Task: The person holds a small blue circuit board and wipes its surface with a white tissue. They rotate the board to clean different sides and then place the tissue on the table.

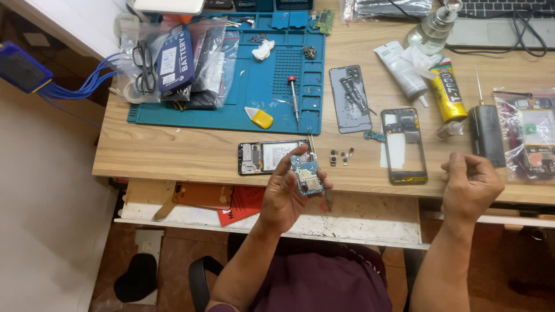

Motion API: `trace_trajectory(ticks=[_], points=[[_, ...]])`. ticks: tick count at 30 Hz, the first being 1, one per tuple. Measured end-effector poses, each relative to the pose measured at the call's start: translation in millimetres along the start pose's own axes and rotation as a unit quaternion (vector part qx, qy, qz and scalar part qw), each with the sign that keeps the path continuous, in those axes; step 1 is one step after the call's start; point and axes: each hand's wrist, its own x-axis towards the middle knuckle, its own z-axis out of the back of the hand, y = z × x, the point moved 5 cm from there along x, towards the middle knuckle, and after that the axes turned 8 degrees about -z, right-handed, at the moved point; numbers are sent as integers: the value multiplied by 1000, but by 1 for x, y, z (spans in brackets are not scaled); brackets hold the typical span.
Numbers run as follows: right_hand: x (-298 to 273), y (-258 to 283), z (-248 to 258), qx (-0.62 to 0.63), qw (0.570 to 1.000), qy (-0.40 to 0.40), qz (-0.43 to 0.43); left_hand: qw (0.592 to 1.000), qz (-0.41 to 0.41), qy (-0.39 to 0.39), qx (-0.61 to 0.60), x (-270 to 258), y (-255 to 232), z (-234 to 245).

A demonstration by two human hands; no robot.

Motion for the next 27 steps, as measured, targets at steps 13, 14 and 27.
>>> trace_trajectory(ticks=[13,14,27], points=[[6,2,-8,-22,998,-16,-59,992,-95,-59,-59,83,-19,-18],[8,4,-9,-10,998,-20,-56,995,-81,-53,-36,86,-13,-18],[35,30,-22,-125,991,9,-47,998,-31,-51,-23,87,9,1]])
